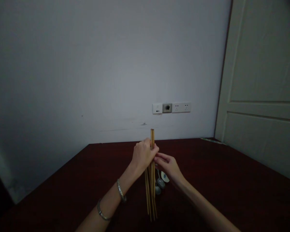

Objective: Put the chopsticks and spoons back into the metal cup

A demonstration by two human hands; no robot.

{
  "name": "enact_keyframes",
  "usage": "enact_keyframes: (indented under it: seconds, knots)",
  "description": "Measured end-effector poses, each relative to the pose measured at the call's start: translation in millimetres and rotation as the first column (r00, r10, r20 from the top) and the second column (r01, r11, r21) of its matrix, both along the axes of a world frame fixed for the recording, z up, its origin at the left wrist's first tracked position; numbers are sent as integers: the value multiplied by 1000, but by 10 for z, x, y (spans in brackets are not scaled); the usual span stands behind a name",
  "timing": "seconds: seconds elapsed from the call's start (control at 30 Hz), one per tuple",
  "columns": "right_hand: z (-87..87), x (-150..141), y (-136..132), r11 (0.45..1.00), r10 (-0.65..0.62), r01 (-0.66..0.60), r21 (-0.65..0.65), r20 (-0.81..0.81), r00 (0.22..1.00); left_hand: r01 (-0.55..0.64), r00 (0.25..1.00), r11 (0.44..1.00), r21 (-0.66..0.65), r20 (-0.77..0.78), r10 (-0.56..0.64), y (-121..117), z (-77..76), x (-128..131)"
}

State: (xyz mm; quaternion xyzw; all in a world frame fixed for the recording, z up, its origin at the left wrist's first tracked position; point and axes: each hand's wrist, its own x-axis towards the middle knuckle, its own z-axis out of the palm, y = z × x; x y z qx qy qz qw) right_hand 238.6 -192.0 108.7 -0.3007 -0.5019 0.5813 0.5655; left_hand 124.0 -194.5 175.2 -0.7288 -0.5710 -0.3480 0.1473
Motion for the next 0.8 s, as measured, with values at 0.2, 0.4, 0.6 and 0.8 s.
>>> enact_keyframes:
  seconds: [0.2, 0.4, 0.6, 0.8]
  knots:
    - [-50, -9, -131, 999, -51, 51, 9, 19, 999, 1, 1000, 997, 76, -6, 0, -76, -11, 29]
    - [-15, -27, -178, 996, -53, 51, 78, 27, 998, 44, 999, 990, 134, -7, -43, -65, -74, 57]
    - [-16, -16, -195, 987, -82, 74, 139, 56, 995, 95, 995, 983, 156, 22, -100, -107, -66, 78]
    - [-17, 2, -195, 981, -97, 84, 173, 70, 993, 210, 970, 974, 88, 106, -219, -124, -4, 41]
